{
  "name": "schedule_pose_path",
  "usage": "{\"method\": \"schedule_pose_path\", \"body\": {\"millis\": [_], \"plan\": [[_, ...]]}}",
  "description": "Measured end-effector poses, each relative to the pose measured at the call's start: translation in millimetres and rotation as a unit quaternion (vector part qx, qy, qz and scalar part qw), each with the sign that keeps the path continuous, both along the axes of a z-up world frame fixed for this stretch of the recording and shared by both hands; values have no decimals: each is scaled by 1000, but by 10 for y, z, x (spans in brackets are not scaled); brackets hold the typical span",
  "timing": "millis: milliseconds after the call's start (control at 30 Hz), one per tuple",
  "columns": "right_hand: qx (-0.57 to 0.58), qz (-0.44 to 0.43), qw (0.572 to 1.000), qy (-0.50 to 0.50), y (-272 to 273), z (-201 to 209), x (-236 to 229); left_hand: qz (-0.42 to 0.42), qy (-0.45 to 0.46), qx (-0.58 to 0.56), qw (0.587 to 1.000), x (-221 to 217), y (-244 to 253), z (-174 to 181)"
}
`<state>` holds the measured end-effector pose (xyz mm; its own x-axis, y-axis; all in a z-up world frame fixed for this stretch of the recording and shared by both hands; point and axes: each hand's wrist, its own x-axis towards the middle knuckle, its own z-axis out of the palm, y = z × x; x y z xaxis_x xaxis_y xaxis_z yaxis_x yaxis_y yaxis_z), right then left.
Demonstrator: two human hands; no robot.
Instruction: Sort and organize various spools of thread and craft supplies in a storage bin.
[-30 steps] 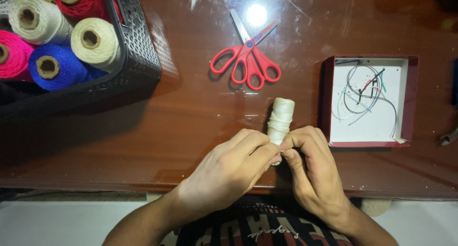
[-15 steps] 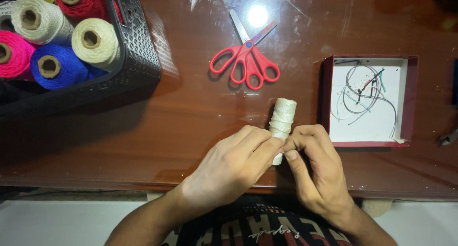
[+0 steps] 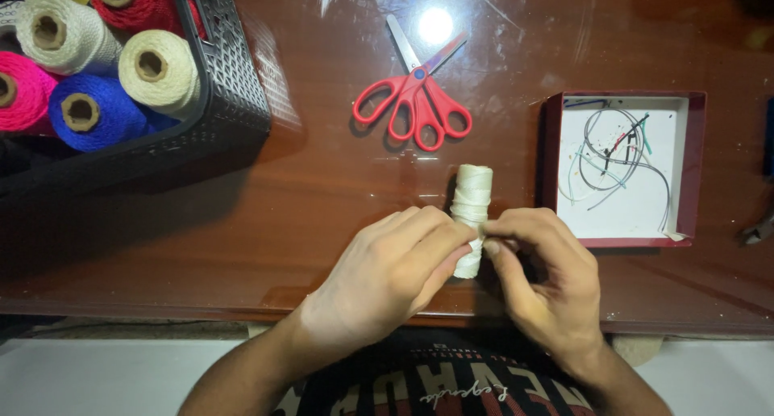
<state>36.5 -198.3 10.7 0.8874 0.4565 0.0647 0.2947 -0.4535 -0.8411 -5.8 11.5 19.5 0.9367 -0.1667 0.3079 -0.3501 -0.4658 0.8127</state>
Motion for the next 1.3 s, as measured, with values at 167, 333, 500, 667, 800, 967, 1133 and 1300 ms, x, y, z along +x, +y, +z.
{"method": "schedule_pose_path", "body": {"millis": [167, 333, 500, 667, 800, 967, 1133, 1300], "plan": [[40, -28, 998, 33, -40, -57, -16, -7, 4, -15, 1000, 9, 8, -27], [51, 7, 999, 0, -90, -54, -21, -7, 22, -22, 1000, 17, 41, -43], [3, 69, 996, -49, -50, 132, 108, -11, 17, -27, 999, 36, 66, -14], [-72, 160, 977, -123, -30, 224, 227, -13, 15, -31, 999, 35, 63, 0], [-80, 214, 951, -210, -1, 192, 257, 12, 17, -34, 999, 17, 56, -29], [-118, 220, 938, -242, -31, 72, 251, 13, -1, -34, 999, 3, 56, -44], [-24, 172, 979, -108, -164, 7, 153, 18, 3, 5, 1000, -21, 76, -40], [65, 93, 993, 21, -176, -10, 101, 21, 26, 17, 999, -45, 71, -58]]}}
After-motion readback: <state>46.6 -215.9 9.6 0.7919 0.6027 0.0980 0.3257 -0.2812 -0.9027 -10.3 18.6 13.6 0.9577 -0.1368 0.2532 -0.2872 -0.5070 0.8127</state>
